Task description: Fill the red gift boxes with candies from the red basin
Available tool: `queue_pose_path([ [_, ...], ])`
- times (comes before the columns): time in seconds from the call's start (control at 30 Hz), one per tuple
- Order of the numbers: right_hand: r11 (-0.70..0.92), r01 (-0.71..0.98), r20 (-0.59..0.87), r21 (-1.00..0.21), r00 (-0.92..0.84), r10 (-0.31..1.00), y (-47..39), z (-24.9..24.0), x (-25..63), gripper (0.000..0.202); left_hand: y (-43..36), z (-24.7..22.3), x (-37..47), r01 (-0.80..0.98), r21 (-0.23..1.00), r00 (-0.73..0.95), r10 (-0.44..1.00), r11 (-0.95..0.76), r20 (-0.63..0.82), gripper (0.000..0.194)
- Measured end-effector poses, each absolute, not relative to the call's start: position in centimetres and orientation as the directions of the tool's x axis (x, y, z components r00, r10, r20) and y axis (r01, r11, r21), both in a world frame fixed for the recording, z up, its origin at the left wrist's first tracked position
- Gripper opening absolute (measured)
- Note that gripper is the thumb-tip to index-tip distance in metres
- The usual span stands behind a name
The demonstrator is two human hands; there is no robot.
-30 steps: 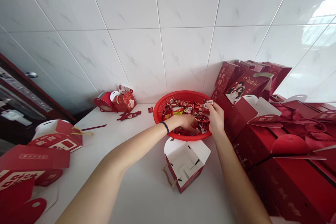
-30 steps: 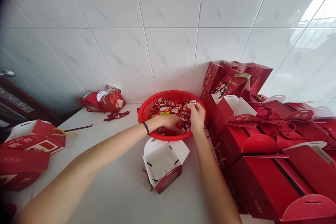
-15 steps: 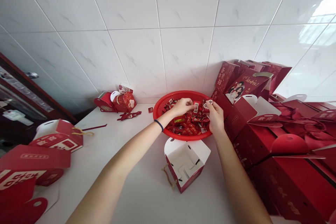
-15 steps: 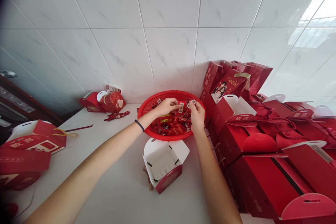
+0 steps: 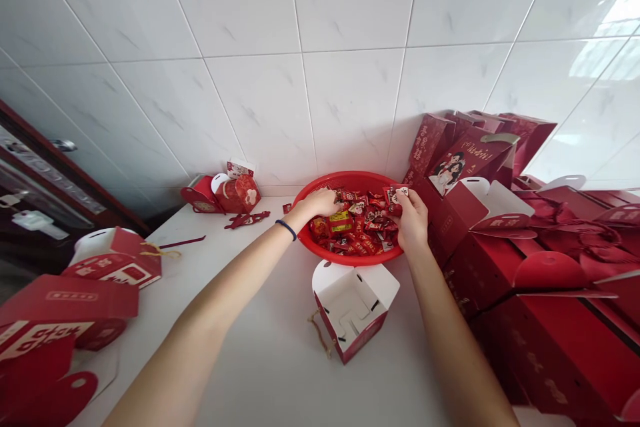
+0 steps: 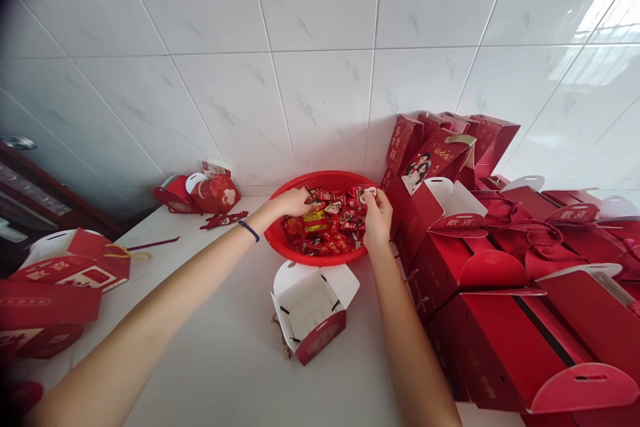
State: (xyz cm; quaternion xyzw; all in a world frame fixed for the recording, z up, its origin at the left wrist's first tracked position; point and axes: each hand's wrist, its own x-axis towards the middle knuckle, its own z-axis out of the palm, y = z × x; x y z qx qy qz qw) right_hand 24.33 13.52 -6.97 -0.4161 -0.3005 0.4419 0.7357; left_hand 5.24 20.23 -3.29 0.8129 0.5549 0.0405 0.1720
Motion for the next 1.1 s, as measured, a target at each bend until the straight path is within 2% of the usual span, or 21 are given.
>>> queue_pose_path([
  [0.1, 0.270, -0.388, 0.085, -0.881, 0.431, 0.898, 13.6, -7.1, 24.4, 0.039, 20.4, -4.1, 4.8, 0.904, 0.305, 0.363, 0.914, -0.300, -0.179, 0.012],
  [0.23, 0.268, -0.360, 0.094, -0.894, 0.432, 0.897, 13.8, -7.4, 24.4, 0.039, 19.7, -4.4, 5.9, 0.842, 0.399, 0.445, 0.886, -0.364, -0.130, 0.008],
  [0.4, 0.280, -0.349, 0.107, -0.895, 0.441, 0.891, 14.0, -7.7, 24.5, 0.037, 20.1, -3.6, 7.4, 0.791, 0.477, 0.392, 0.916, -0.382, 0.083, 0.028],
  [0.5, 0.297, -0.364, 0.113, -0.883, 0.448, 0.887, 14.1, -7.7, 24.5, 0.035, 21.0, -3.1, 7.4, 0.792, 0.494, 0.335, 0.932, -0.359, 0.141, 0.038],
  [0.63, 0.293, -0.369, 0.111, -0.882, 0.440, 0.891, 14.0, -7.6, 24.6, 0.034, 22.0, -3.3, 5.7, 0.831, 0.454, 0.327, 0.942, -0.321, 0.068, 0.031],
  [1.0, 0.271, -0.347, 0.107, -0.898, 0.425, 0.899, 13.6, -7.1, 24.5, 0.035, 22.9, -5.0, 2.9, 0.947, 0.206, 0.281, 0.945, -0.246, -0.166, 0.013],
  [1.1, 0.264, -0.366, 0.087, -0.893, 0.435, 0.896, 13.5, -6.9, 24.3, 0.034, 22.8, -4.7, 3.2, 0.957, 0.143, 0.283, 0.926, -0.254, -0.250, 0.020],
])
